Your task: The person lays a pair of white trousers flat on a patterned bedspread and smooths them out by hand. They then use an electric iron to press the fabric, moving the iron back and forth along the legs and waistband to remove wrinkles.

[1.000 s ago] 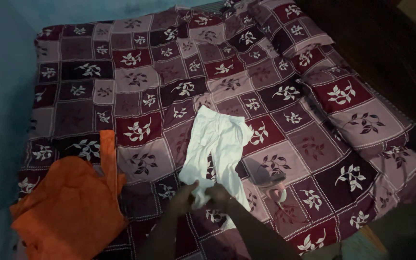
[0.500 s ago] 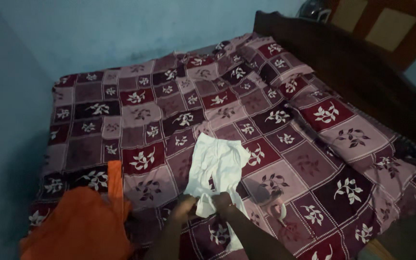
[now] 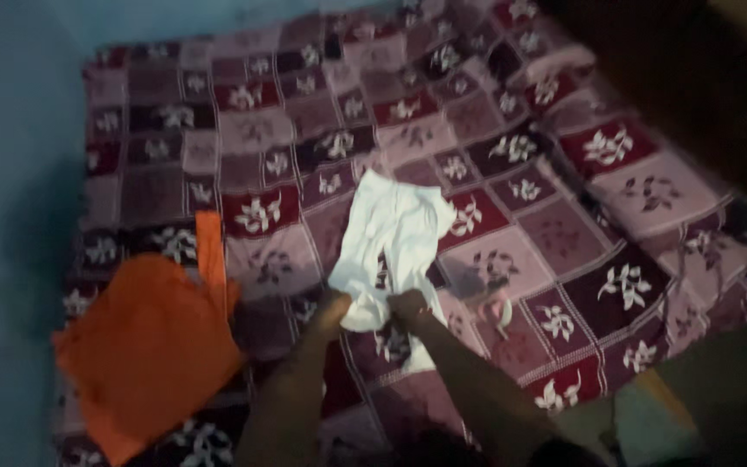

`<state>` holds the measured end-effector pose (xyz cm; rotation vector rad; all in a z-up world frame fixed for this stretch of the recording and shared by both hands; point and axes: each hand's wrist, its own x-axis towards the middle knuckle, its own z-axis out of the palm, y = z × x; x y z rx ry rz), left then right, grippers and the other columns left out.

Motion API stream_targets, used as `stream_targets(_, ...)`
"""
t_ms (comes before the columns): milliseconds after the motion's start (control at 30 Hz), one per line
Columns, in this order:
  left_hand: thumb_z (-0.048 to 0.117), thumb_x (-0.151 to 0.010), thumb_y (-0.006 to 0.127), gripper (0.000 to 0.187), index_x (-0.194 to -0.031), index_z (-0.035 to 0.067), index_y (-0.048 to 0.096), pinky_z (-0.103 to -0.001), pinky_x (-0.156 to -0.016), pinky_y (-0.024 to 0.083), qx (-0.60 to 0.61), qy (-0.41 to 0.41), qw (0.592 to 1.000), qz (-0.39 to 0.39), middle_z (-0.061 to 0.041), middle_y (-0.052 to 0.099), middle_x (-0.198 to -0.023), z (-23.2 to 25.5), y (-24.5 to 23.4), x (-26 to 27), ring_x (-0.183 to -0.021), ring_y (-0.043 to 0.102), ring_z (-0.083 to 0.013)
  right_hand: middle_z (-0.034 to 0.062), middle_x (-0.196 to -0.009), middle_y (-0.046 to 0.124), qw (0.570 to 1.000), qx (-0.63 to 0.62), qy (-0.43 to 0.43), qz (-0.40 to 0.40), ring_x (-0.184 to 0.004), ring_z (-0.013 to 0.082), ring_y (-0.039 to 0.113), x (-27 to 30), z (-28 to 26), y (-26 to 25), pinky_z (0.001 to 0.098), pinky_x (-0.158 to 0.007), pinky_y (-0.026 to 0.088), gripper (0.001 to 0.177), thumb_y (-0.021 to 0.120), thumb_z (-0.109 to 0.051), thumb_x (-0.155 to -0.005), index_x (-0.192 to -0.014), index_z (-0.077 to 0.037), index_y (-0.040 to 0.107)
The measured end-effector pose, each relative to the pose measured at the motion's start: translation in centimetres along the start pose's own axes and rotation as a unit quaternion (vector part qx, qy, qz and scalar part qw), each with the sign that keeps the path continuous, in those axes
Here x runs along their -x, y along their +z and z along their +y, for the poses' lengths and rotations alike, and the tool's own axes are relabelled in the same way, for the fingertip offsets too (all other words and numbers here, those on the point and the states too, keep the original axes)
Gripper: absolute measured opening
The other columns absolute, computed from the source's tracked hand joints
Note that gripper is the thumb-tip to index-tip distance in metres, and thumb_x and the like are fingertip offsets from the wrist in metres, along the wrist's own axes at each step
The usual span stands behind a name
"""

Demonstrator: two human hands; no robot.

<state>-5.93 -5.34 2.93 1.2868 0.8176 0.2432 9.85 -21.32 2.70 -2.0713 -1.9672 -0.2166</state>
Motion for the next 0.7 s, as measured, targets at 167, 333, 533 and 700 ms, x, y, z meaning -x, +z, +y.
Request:
stream_targets(167, 0.031, -0.083, 0.073, 0.050, -0.120, -0.001, 0.064, -0.052, -0.088, 0.054, -0.178, -0.001, 0.978, 0.108, -0.023, 0.068, -0.113, -4.1, -1.8, -0.7, -0.103, 0.067, -0.0376, 0.0136, -0.079, 0.074, 0.820, -0.490, 0.293, -0.042, -0.065, 0.0296, 0.068, 3.0, 1.1, 3.0, 0.0431, -0.057, 0.046, 0.028, 0.082, -0.025, -0.079, -0.089, 0.000, 0.077)
stream_targets(333, 0.033, -0.081, 0.075, 0.057, -0.123, -0.004, 0.062, -0.053, -0.091, 0.053, -0.414, 0.011, 0.887, 0.203, -0.027, 0.068, -0.115, -6.0, -0.3, -0.3, -0.106, 0.067, -0.0412, 0.0144, -0.102, 0.071, 0.908, 0.124, 0.352, -0.190, -0.092, 0.0294, 0.069, 4.4, 4.0, 3.7, 0.0401, -0.074, 0.052, 0.043, 0.084, -0.025, -0.067, -0.104, -0.009, 0.073)
stream_targets(533, 0.032, -0.081, 0.074, 0.050, -0.118, 0.000, 0.065, -0.053, -0.086, 0.053, -0.450, 0.118, 0.847, 0.257, -0.025, 0.070, -0.114, -3.3, 5.2, 1.2, -0.103, 0.068, -0.0399, 0.0237, -0.127, 0.058, 0.691, -0.217, 0.687, -0.057, -0.100, 0.0343, 0.067, 4.5, 5.8, 4.9, 0.0476, -0.072, 0.058, 0.095, 0.085, -0.037, -0.078, -0.141, 0.004, 0.027)
stream_targets(700, 0.043, -0.088, 0.067, 0.046, -0.087, -0.002, 0.074, -0.042, -0.062, 0.055, -0.304, -0.012, 0.951, -0.046, -0.022, 0.074, -0.079, -4.4, 8.6, -2.4, -0.065, 0.070, -0.0299, 0.0161, -0.108, 0.078, 0.663, -0.492, 0.546, -0.143, -0.085, 0.0264, 0.070, 8.4, 6.7, 5.2, 0.0404, -0.067, 0.053, 0.063, 0.084, -0.047, -0.081, -0.114, 0.006, 0.077)
